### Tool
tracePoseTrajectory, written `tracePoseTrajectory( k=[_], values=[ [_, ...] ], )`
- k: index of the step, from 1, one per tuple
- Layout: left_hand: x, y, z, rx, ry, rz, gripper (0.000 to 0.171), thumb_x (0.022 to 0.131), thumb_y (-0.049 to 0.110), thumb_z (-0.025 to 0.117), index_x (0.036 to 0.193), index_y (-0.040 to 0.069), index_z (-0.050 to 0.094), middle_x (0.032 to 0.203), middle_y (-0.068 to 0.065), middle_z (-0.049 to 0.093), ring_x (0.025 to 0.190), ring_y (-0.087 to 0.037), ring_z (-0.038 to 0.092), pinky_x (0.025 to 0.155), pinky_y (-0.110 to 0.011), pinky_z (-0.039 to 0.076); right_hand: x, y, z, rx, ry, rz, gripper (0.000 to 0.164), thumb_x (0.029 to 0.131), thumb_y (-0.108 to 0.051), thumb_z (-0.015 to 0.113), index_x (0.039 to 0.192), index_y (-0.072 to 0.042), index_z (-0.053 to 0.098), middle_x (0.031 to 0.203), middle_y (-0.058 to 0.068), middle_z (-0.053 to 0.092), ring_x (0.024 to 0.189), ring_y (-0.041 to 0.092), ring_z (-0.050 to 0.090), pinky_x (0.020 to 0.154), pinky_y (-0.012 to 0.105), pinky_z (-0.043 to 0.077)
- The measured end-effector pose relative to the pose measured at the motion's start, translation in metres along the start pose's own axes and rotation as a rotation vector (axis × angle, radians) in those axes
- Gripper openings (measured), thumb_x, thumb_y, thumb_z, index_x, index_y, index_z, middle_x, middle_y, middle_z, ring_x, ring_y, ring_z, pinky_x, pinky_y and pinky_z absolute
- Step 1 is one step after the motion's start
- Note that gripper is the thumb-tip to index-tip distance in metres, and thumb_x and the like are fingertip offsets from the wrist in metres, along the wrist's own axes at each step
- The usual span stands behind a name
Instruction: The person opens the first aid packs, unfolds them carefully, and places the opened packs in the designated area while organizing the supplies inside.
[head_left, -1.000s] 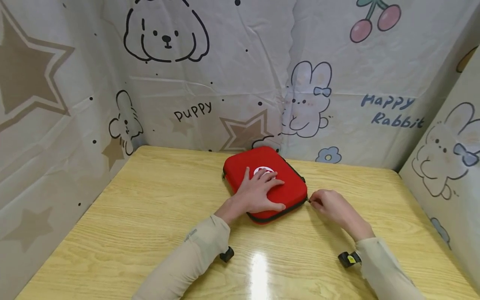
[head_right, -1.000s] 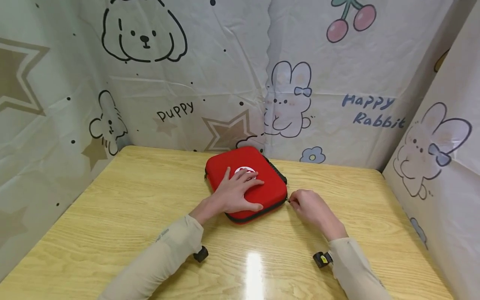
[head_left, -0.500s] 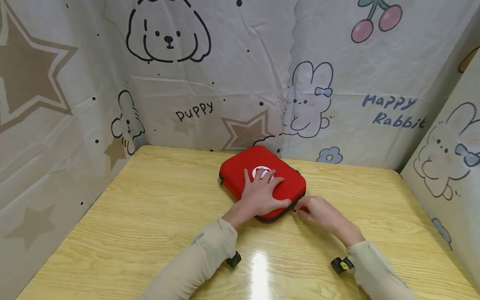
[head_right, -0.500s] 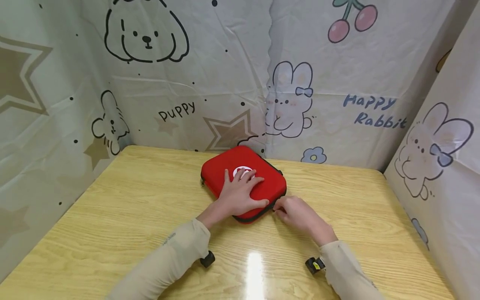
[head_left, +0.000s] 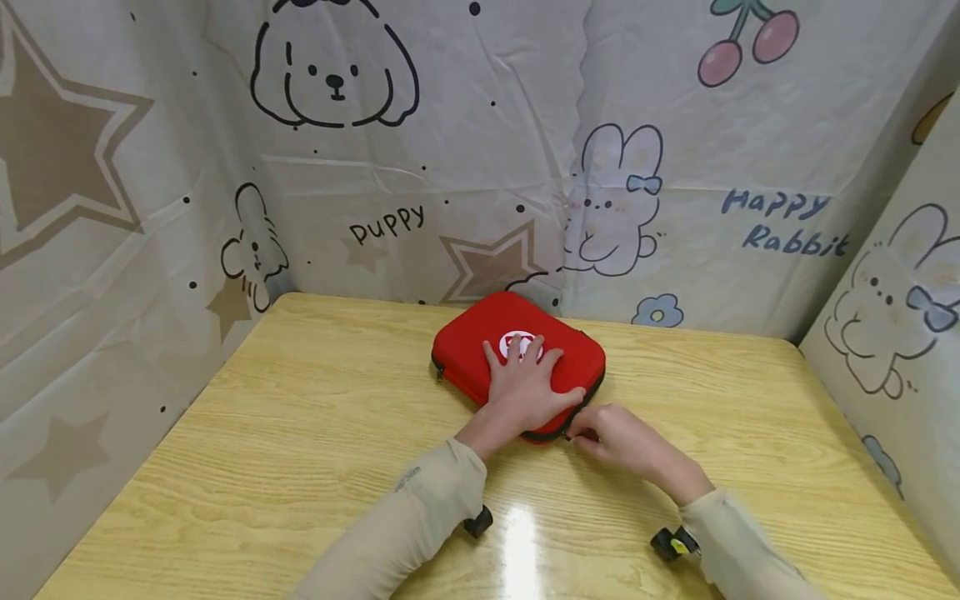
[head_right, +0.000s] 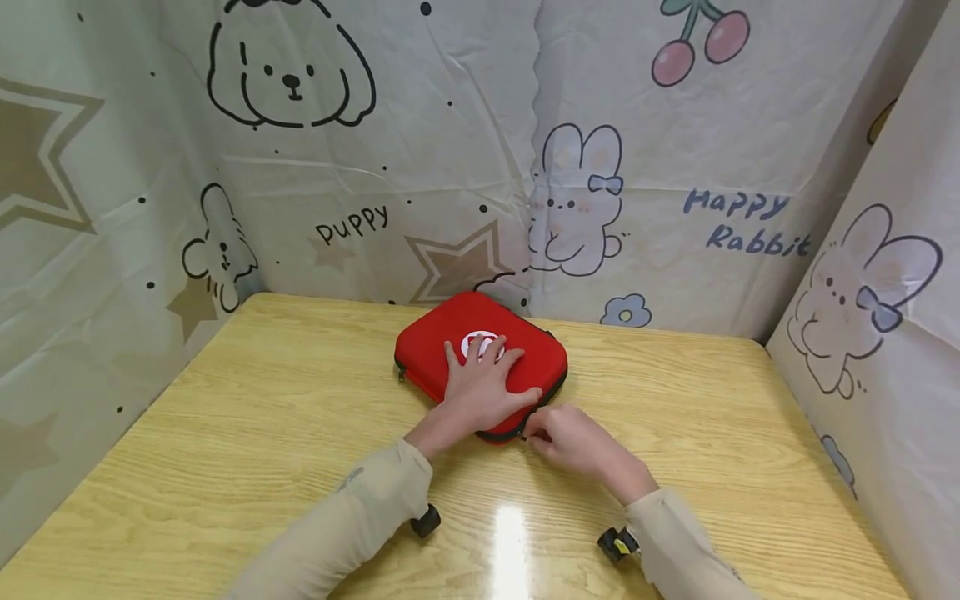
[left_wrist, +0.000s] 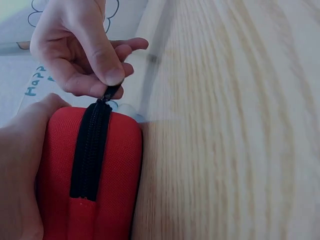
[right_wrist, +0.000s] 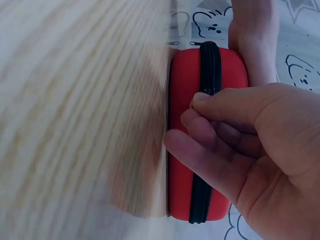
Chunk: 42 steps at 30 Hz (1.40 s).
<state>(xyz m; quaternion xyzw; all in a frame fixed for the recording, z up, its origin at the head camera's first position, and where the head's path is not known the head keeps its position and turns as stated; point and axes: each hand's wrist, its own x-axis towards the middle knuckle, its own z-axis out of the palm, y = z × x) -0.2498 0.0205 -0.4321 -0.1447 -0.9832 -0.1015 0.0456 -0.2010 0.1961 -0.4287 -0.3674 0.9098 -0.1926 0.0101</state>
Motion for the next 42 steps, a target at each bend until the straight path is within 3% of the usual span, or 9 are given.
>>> tracePoseTrajectory(
  k=[6,11,16,22,29,34,42],
  values=[
    [0.001,0.000,-0.001,0.005,-0.015,-0.033,0.073,0.086,0.072,0.048,0.147,0.032,0.045,0.158,-0.002,0.035,0.146,-0.032,0.026,0.111,-0.075,0.005,0.001,-0.006,0.002,0.024,0.004,0.027,0.006,0.086,-0.004,0.072,0.089,-0.007,0.075,0.081,-0.005,0.070,0.072,0.003,0.058,0.071,0.025,0.054],
    [-0.002,-0.004,-0.004,0.000,-0.049,0.001,0.075,0.087,0.075,0.044,0.149,0.033,0.043,0.160,-0.001,0.035,0.148,-0.031,0.025,0.113,-0.074,0.006,-0.002,0.000,0.002,0.030,0.015,0.042,0.006,0.086,-0.004,0.071,0.090,-0.007,0.075,0.083,-0.004,0.071,0.073,0.002,0.059,0.070,0.024,0.054],
    [-0.008,-0.019,-0.007,0.030,-0.061,0.059,0.071,0.089,0.074,0.041,0.148,0.034,0.044,0.159,0.002,0.036,0.147,-0.028,0.028,0.115,-0.070,0.013,-0.005,0.010,-0.002,0.059,0.001,0.060,0.006,0.086,-0.003,0.069,0.089,-0.008,0.073,0.082,-0.004,0.070,0.072,0.001,0.057,0.068,0.023,0.052],
    [-0.010,-0.042,-0.009,0.040,-0.044,0.149,0.070,0.092,0.072,0.039,0.150,0.034,0.042,0.160,0.003,0.034,0.147,-0.025,0.027,0.119,-0.062,0.013,-0.008,0.026,-0.010,0.080,0.003,0.164,0.006,0.086,-0.002,0.068,0.088,-0.006,0.072,0.078,-0.007,0.066,0.069,0.001,0.054,0.064,0.021,0.049],
    [-0.010,-0.053,-0.011,0.035,-0.126,0.268,0.084,0.087,0.081,0.035,0.157,0.034,0.028,0.166,-0.003,0.021,0.152,-0.030,0.017,0.119,-0.065,0.006,-0.002,0.039,-0.015,0.063,0.020,0.198,0.008,0.087,-0.003,0.066,0.086,-0.007,0.072,0.076,-0.005,0.067,0.068,0.003,0.054,0.064,0.022,0.049],
    [-0.008,-0.052,-0.012,0.062,-0.121,0.262,0.087,0.085,0.083,0.036,0.157,0.036,0.026,0.166,-0.002,0.021,0.152,-0.030,0.018,0.118,-0.066,0.007,-0.002,0.038,-0.018,0.037,0.029,0.184,0.007,0.086,-0.002,0.067,0.086,-0.006,0.073,0.076,-0.005,0.067,0.069,0.003,0.054,0.065,0.023,0.049],
    [-0.007,-0.048,-0.013,0.105,-0.117,0.200,0.086,0.084,0.082,0.039,0.157,0.036,0.027,0.165,-0.001,0.024,0.150,-0.028,0.021,0.118,-0.066,0.010,-0.005,0.027,-0.011,-0.019,0.052,0.031,0.007,0.084,-0.001,0.070,0.085,-0.007,0.072,0.079,-0.006,0.067,0.069,0.002,0.054,0.065,0.023,0.051]
  ],
)
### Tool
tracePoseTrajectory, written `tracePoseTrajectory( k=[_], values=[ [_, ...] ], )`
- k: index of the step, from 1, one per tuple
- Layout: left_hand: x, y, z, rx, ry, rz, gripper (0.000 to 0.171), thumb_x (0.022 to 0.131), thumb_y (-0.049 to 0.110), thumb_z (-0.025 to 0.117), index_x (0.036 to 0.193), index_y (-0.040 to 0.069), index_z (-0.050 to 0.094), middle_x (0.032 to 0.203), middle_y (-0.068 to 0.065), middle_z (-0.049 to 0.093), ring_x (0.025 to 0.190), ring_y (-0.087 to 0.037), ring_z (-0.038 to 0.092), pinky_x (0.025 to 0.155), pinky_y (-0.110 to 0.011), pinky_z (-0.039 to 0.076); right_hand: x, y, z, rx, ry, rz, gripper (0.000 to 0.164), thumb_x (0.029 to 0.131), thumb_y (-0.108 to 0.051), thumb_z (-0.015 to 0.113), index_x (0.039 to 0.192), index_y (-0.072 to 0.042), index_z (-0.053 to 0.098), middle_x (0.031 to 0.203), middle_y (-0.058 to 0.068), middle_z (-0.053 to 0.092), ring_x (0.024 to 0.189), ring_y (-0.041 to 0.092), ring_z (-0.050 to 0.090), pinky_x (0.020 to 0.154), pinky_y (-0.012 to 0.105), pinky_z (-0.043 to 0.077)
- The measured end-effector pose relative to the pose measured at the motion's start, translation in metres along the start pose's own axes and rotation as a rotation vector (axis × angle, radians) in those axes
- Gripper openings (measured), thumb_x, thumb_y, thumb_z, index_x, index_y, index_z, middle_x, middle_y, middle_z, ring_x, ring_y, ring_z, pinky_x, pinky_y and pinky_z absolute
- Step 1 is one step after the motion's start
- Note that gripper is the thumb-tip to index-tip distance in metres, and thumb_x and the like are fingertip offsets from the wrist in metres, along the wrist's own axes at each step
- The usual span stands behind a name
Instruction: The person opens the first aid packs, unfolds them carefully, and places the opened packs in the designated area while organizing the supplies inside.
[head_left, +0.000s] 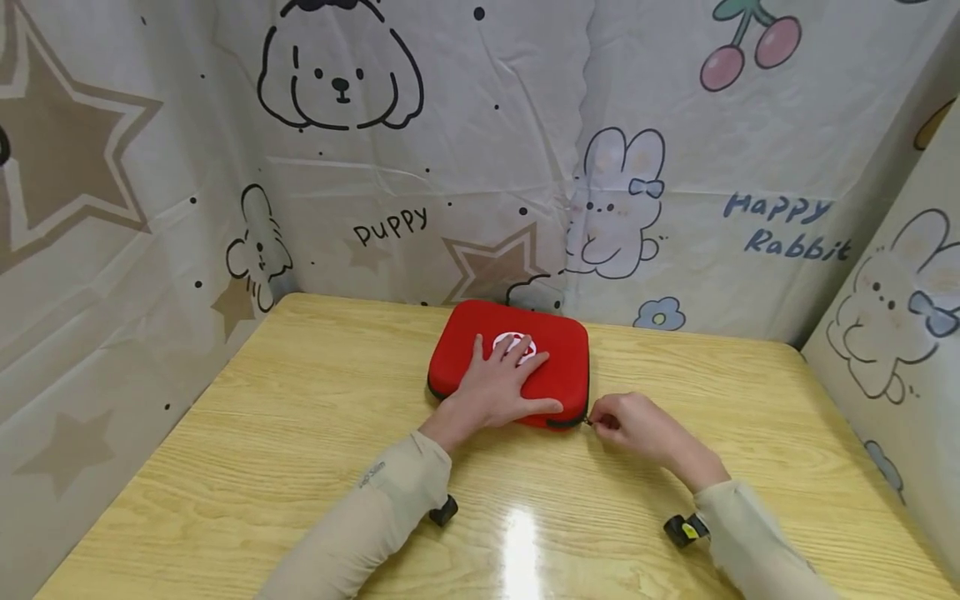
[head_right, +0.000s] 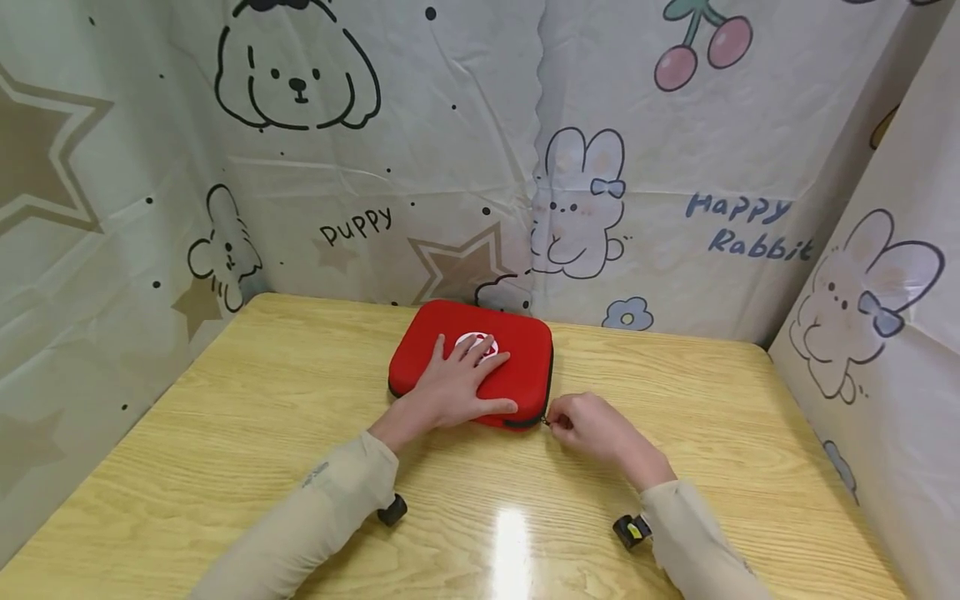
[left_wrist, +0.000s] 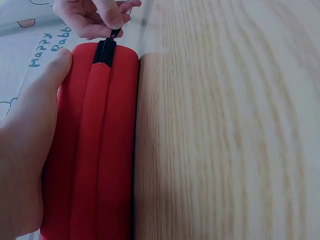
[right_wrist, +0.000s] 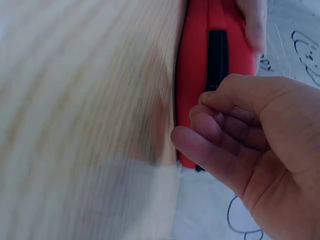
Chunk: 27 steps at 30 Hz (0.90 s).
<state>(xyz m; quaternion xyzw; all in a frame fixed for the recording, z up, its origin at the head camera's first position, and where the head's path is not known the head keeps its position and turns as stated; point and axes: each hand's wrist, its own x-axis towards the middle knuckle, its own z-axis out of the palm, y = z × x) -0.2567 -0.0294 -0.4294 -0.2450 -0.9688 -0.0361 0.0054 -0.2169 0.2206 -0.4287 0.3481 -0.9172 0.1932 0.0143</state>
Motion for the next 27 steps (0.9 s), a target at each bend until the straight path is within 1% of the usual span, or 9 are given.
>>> tracePoseTrajectory(
  k=[7,12,16,20,23,25,27],
  values=[
    [0.001,0.002,0.001,0.000,-0.003,-0.013,0.086,0.085,0.081,0.039,0.157,0.034,0.028,0.166,-0.003,0.022,0.151,-0.029,0.021,0.117,-0.068,0.009,0.007,-0.024,0.009,-0.017,-0.035,-0.009,0.006,0.085,-0.003,0.071,0.085,-0.009,0.072,0.078,-0.006,0.066,0.069,0.003,0.053,0.065,0.022,0.050],
    [0.001,0.003,0.000,0.007,-0.013,-0.012,0.087,0.086,0.081,0.037,0.158,0.034,0.026,0.166,-0.003,0.020,0.151,-0.029,0.020,0.117,-0.068,0.009,0.013,-0.040,0.015,-0.029,-0.017,0.018,0.006,0.084,-0.003,0.072,0.083,-0.009,0.073,0.075,-0.006,0.066,0.065,0.003,0.052,0.063,0.021,0.049],
    [0.002,0.004,0.000,0.013,-0.009,-0.008,0.087,0.086,0.081,0.036,0.158,0.033,0.025,0.166,-0.004,0.020,0.151,-0.029,0.019,0.117,-0.069,0.008,0.014,-0.049,0.020,-0.065,0.011,0.046,0.005,0.085,-0.005,0.072,0.084,-0.009,0.074,0.075,-0.006,0.068,0.065,0.005,0.055,0.064,0.022,0.051],
    [0.003,0.004,0.001,0.020,-0.004,0.000,0.087,0.086,0.082,0.035,0.158,0.033,0.026,0.166,-0.004,0.020,0.151,-0.029,0.019,0.117,-0.068,0.007,0.013,-0.053,0.020,-0.089,0.014,0.068,0.004,0.085,-0.007,0.073,0.089,-0.008,0.076,0.081,-0.004,0.071,0.070,0.007,0.062,0.070,0.027,0.055],
    [0.003,0.002,0.002,0.033,0.004,0.008,0.087,0.086,0.082,0.036,0.157,0.033,0.026,0.165,-0.003,0.023,0.150,-0.029,0.021,0.118,-0.067,0.009,0.011,-0.052,0.015,-0.061,-0.005,0.077,0.008,0.087,-0.010,0.074,0.094,-0.008,0.077,0.086,-0.003,0.073,0.075,0.008,0.065,0.073,0.028,0.056],
    [0.002,0.001,0.003,0.038,0.016,0.019,0.087,0.086,0.081,0.036,0.157,0.033,0.027,0.164,-0.003,0.025,0.150,-0.029,0.023,0.117,-0.067,0.011,0.009,-0.049,0.011,-0.023,-0.013,0.087,0.010,0.088,-0.012,0.074,0.096,-0.008,0.077,0.086,-0.004,0.073,0.073,0.007,0.063,0.070,0.026,0.055],
    [0.002,0.000,0.003,0.042,0.028,0.030,0.086,0.086,0.081,0.036,0.157,0.033,0.028,0.163,-0.003,0.027,0.149,-0.029,0.024,0.117,-0.067,0.013,0.007,-0.045,0.006,0.009,-0.008,0.105,0.010,0.088,-0.013,0.074,0.097,-0.009,0.077,0.082,-0.006,0.071,0.068,0.004,0.058,0.065,0.023,0.052]
  ],
)
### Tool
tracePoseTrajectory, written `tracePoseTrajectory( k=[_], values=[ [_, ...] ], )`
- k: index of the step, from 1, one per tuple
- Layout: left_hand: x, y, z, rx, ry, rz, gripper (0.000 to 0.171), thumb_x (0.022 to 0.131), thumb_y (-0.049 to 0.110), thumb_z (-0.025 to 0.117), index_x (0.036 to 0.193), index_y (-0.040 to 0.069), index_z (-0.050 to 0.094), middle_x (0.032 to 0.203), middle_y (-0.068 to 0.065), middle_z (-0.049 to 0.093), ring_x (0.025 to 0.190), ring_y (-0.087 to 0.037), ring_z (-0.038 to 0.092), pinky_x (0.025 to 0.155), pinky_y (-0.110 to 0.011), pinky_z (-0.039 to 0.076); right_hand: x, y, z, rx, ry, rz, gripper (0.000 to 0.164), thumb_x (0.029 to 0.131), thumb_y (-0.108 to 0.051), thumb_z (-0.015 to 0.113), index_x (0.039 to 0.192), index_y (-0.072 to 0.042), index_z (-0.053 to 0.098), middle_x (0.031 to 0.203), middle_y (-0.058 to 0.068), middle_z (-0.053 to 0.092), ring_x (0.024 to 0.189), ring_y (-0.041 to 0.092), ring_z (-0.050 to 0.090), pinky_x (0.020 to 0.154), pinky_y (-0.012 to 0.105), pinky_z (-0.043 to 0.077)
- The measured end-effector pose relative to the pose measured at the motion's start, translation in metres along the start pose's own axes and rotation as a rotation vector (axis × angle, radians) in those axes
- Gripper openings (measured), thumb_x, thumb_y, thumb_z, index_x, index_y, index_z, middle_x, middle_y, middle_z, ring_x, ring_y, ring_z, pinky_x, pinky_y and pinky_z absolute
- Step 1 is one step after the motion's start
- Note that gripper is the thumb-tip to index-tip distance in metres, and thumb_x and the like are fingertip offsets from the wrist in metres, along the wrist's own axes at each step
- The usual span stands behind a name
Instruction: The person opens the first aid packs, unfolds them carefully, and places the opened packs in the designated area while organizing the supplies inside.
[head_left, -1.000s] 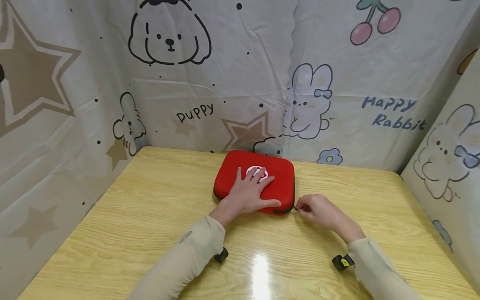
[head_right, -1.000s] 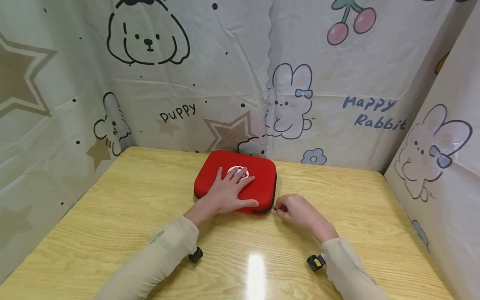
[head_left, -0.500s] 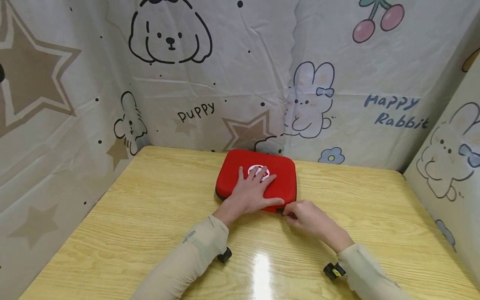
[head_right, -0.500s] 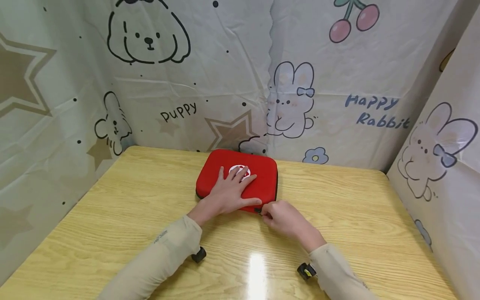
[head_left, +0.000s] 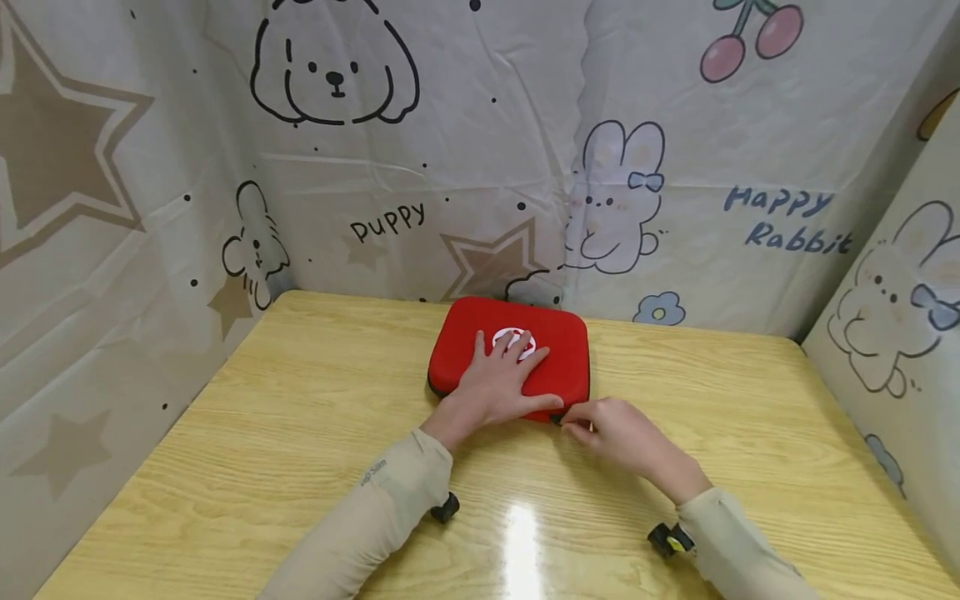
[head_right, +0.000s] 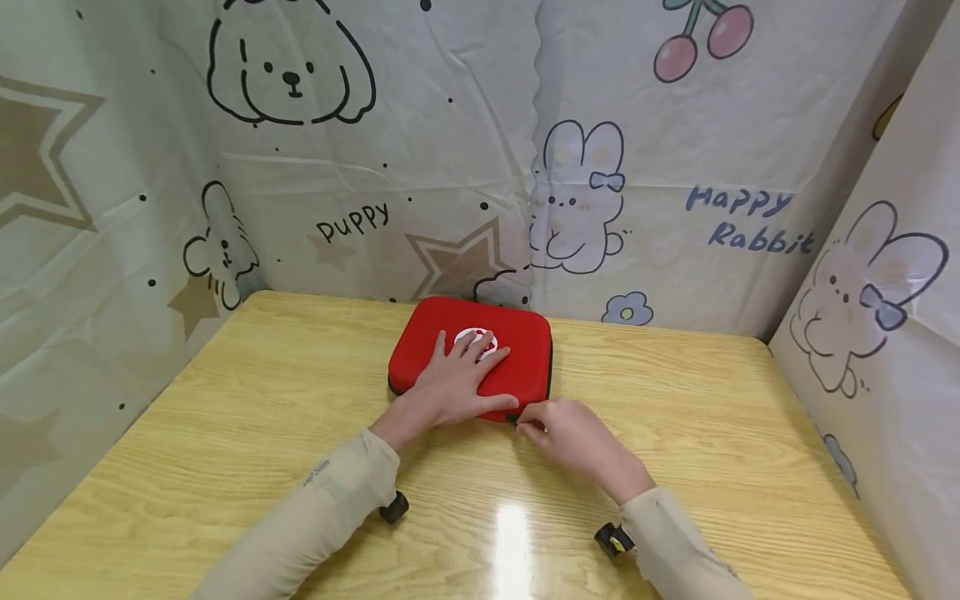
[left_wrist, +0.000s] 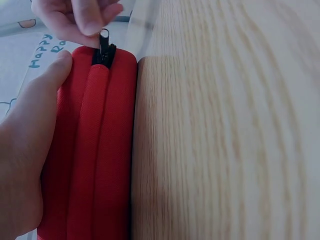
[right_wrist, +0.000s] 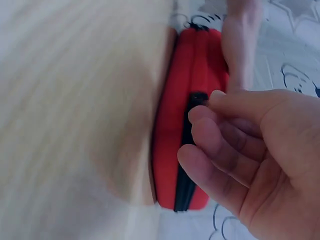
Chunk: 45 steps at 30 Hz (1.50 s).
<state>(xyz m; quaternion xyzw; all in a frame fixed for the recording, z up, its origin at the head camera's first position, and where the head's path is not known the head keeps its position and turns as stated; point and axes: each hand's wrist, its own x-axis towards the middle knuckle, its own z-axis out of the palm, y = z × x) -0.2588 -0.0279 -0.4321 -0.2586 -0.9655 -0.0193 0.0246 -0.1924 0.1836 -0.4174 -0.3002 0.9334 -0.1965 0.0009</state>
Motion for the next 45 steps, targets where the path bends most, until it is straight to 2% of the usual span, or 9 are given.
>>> tracePoseTrajectory(
  k=[6,10,16,21,26,29,32,37,45],
  values=[
    [0.000,0.000,-0.002,-0.001,0.005,0.014,0.086,0.086,0.081,0.036,0.157,0.033,0.028,0.162,-0.004,0.029,0.149,-0.029,0.025,0.118,-0.066,0.013,0.000,0.020,-0.018,0.059,0.055,0.044,0.007,0.092,-0.015,0.070,0.095,-0.011,0.075,0.070,-0.008,0.063,0.060,0.002,0.050,0.057,0.020,0.045],
    [-0.001,-0.001,-0.001,-0.005,0.000,0.034,0.085,0.086,0.081,0.036,0.157,0.033,0.028,0.163,-0.004,0.028,0.149,-0.030,0.025,0.118,-0.066,0.013,0.003,0.036,-0.027,0.052,0.139,0.075,0.008,0.094,-0.016,0.069,0.095,-0.012,0.075,0.078,-0.005,0.068,0.068,0.006,0.055,0.061,0.024,0.047],
    [-0.003,-0.006,0.001,-0.052,-0.020,0.114,0.085,0.085,0.082,0.037,0.156,0.037,0.029,0.163,-0.001,0.026,0.150,-0.025,0.021,0.120,-0.063,0.009,0.009,0.054,-0.032,0.072,0.225,0.093,0.015,0.093,-0.015,0.069,0.105,-0.007,0.074,0.098,0.005,0.072,0.088,0.020,0.066,0.077,0.043,0.057],
    [-0.006,-0.013,-0.001,-0.104,-0.043,0.181,0.083,0.084,0.081,0.043,0.155,0.040,0.030,0.164,0.004,0.024,0.151,-0.022,0.019,0.122,-0.059,0.007,0.020,0.063,-0.029,0.106,0.215,0.095,0.033,0.094,-0.023,0.068,0.123,-0.005,0.065,0.125,0.014,0.060,0.115,0.034,0.058,0.092,0.051,0.053],
    [-0.005,-0.018,-0.004,-0.135,-0.049,0.251,0.078,0.085,0.079,0.044,0.153,0.042,0.033,0.162,0.006,0.028,0.150,-0.019,0.019,0.123,-0.056,0.006,0.031,0.071,-0.027,0.091,0.100,0.132,0.055,0.098,-0.037,0.062,0.142,-0.006,0.052,0.152,0.018,0.041,0.139,0.039,0.040,0.113,0.058,0.033],
    [-0.002,-0.022,-0.005,-0.155,-0.045,0.282,0.075,0.086,0.078,0.043,0.152,0.043,0.036,0.161,0.007,0.031,0.151,-0.018,0.020,0.123,-0.055,0.006,0.034,0.072,-0.028,0.089,0.043,0.150,0.059,0.098,-0.041,0.059,0.145,-0.007,0.050,0.155,0.017,0.038,0.142,0.038,0.036,0.115,0.057,0.031],
    [0.002,-0.029,-0.007,-0.167,-0.009,0.302,0.071,0.087,0.076,0.047,0.148,0.040,0.044,0.159,0.008,0.036,0.151,-0.019,0.020,0.124,-0.052,0.006,0.035,0.070,-0.028,0.072,0.065,0.141,0.058,0.098,-0.042,0.060,0.142,-0.005,0.053,0.152,0.018,0.041,0.139,0.038,0.040,0.113,0.056,0.034],
    [0.008,-0.046,-0.012,-0.180,0.092,0.238,0.053,0.088,0.064,0.059,0.134,0.037,0.060,0.150,0.009,0.047,0.150,-0.023,0.023,0.124,-0.052,0.006,0.033,0.066,-0.024,0.022,0.142,0.132,0.057,0.094,-0.044,0.064,0.133,-0.003,0.059,0.135,0.018,0.051,0.121,0.036,0.052,0.105,0.053,0.043],
    [0.009,-0.056,-0.012,-0.288,0.090,0.006,0.052,0.089,0.058,0.064,0.133,0.029,0.063,0.156,-0.003,0.040,0.146,-0.030,0.025,0.120,-0.053,0.016,0.019,0.060,-0.014,-0.081,0.168,0.167,0.061,0.091,-0.051,0.066,0.125,-0.001,0.063,0.105,0.010,0.051,0.096,0.024,0.051,0.085,0.041,0.047]
  ],
)
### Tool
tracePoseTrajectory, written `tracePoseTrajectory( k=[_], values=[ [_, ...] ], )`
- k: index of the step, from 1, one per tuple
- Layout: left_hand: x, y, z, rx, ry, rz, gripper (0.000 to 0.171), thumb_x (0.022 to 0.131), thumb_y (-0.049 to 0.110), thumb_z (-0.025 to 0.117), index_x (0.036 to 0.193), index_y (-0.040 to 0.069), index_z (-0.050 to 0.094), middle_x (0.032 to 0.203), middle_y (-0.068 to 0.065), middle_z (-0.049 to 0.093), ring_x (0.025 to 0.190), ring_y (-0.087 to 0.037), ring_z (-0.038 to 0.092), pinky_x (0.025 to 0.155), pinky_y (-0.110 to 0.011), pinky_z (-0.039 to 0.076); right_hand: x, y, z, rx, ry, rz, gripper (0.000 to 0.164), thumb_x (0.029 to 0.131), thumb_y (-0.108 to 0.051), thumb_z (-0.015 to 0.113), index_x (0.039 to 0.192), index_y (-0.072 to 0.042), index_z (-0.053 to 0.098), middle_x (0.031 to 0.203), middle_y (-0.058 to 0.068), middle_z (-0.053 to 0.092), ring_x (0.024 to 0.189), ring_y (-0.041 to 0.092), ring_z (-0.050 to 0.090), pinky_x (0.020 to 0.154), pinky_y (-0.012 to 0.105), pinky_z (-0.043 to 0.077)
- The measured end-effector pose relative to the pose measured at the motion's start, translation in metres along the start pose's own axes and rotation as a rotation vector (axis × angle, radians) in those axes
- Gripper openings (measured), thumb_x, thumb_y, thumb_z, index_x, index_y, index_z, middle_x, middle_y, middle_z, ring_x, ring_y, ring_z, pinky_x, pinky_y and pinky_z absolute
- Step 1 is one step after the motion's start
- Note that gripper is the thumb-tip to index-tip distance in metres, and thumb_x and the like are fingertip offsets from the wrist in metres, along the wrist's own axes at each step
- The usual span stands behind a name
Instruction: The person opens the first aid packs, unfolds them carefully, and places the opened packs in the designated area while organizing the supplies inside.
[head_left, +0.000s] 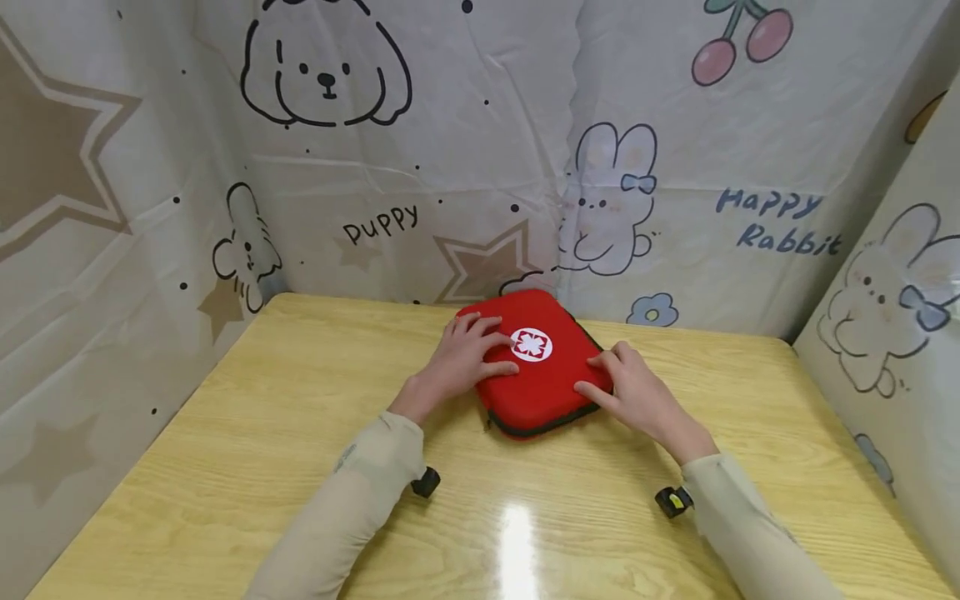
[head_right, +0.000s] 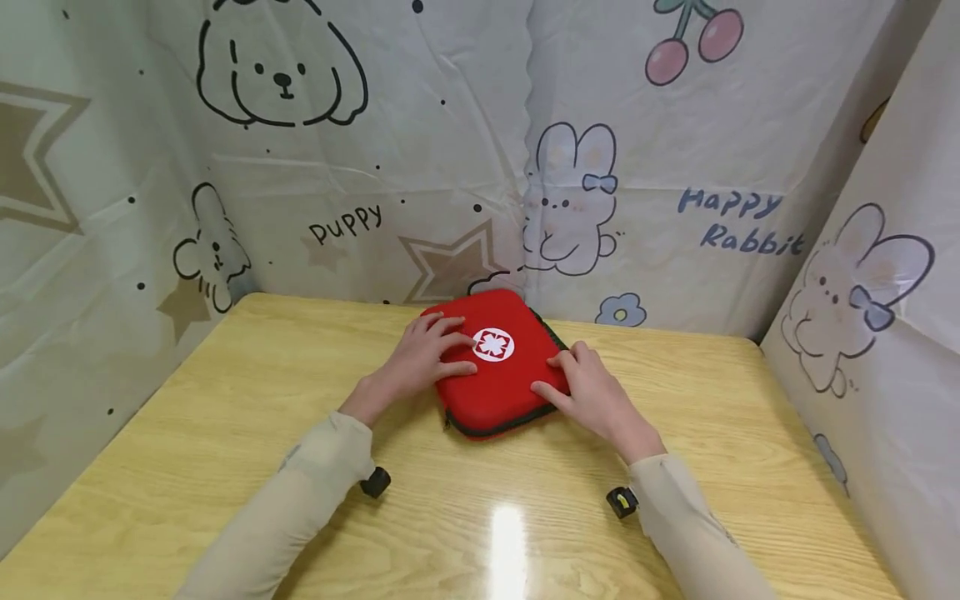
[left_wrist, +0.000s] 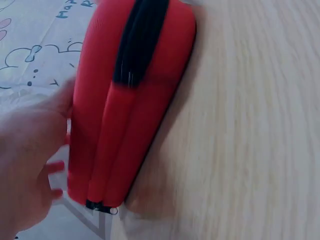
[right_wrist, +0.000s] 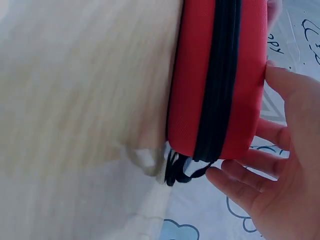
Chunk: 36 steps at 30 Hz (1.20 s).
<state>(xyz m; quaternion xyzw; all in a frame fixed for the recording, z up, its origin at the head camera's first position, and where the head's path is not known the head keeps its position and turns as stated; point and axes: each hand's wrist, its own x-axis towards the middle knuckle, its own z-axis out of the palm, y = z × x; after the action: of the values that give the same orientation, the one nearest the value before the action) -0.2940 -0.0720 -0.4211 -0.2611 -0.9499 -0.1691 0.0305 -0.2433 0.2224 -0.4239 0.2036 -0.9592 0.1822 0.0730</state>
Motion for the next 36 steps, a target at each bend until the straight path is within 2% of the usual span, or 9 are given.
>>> tracePoseTrajectory(
  k=[5,9,17,22,24,26,32,34,36],
  values=[
    [0.003,0.004,-0.003,-0.036,0.092,-0.142,0.048,0.090,0.052,0.066,0.129,0.024,0.066,0.146,-0.005,0.047,0.131,-0.030,0.038,0.110,-0.049,0.030,-0.007,-0.005,0.002,0.048,0.018,0.016,0.061,0.087,-0.057,0.068,0.118,-0.005,0.061,0.102,0.006,0.047,0.088,0.019,0.050,0.078,0.036,0.047],
    [0.004,0.007,-0.004,-0.023,0.144,-0.210,0.042,0.089,0.049,0.069,0.121,0.022,0.069,0.131,-0.005,0.055,0.118,-0.027,0.045,0.099,-0.043,0.038,-0.010,-0.009,0.005,0.091,0.016,0.021,0.056,0.083,-0.056,0.074,0.111,-0.010,0.060,0.100,0.004,0.046,0.083,0.017,0.052,0.073,0.031,0.047],
    [0.005,0.014,0.003,-0.019,0.255,-0.235,0.033,0.088,0.043,0.073,0.108,0.017,0.073,0.110,-0.005,0.058,0.102,-0.024,0.052,0.088,-0.040,0.043,-0.012,-0.017,0.004,0.085,0.006,0.062,0.050,0.077,-0.049,0.082,0.102,-0.013,0.057,0.099,0.003,0.048,0.088,0.018,0.053,0.072,0.031,0.048],
    [-0.005,0.021,0.008,0.001,0.244,-0.234,0.038,0.091,0.045,0.069,0.118,0.018,0.070,0.120,-0.006,0.057,0.109,-0.025,0.051,0.093,-0.042,0.043,-0.013,-0.019,0.004,0.093,-0.010,0.093,0.049,0.077,-0.048,0.083,0.100,-0.013,0.057,0.100,0.004,0.047,0.088,0.018,0.052,0.072,0.031,0.047],
    [-0.012,0.025,0.011,0.018,0.220,-0.222,0.044,0.090,0.049,0.068,0.122,0.018,0.069,0.125,-0.007,0.057,0.114,-0.026,0.051,0.097,-0.043,0.043,-0.014,-0.020,0.004,0.105,-0.016,0.099,0.050,0.077,-0.048,0.083,0.100,-0.013,0.057,0.100,0.004,0.047,0.089,0.019,0.053,0.073,0.031,0.047],
    [-0.018,0.029,0.013,0.039,0.188,-0.182,0.049,0.089,0.054,0.066,0.124,0.020,0.068,0.131,-0.005,0.056,0.121,-0.025,0.049,0.103,-0.044,0.040,-0.015,-0.020,0.004,0.112,-0.015,0.105,0.050,0.076,-0.048,0.083,0.100,-0.013,0.057,0.099,0.004,0.047,0.088,0.019,0.053,0.073,0.031,0.048],
    [-0.021,0.047,0.019,0.075,0.050,0.079,0.065,0.084,0.066,0.064,0.136,0.027,0.059,0.149,0.000,0.046,0.140,-0.025,0.035,0.119,-0.052,0.023,-0.016,-0.018,0.004,0.134,0.012,0.094,0.047,0.076,-0.045,0.084,0.100,-0.014,0.058,0.099,0.004,0.048,0.087,0.019,0.054,0.074,0.032,0.049],
    [-0.020,0.052,0.022,0.091,0.011,0.118,0.071,0.081,0.065,0.068,0.141,0.029,0.054,0.152,0.000,0.043,0.143,-0.025,0.032,0.121,-0.053,0.019,-0.016,-0.017,0.003,0.162,0.008,0.079,0.044,0.077,-0.042,0.084,0.101,-0.013,0.059,0.100,0.004,0.048,0.089,0.019,0.055,0.077,0.034,0.051],
    [-0.019,0.055,0.024,0.103,-0.004,0.121,0.075,0.079,0.064,0.071,0.143,0.029,0.051,0.154,0.001,0.042,0.144,-0.025,0.032,0.122,-0.054,0.017,-0.015,-0.015,0.000,0.198,-0.001,0.066,0.042,0.078,-0.038,0.084,0.101,-0.013,0.060,0.101,0.005,0.048,0.091,0.020,0.056,0.080,0.036,0.052]
  ],
)
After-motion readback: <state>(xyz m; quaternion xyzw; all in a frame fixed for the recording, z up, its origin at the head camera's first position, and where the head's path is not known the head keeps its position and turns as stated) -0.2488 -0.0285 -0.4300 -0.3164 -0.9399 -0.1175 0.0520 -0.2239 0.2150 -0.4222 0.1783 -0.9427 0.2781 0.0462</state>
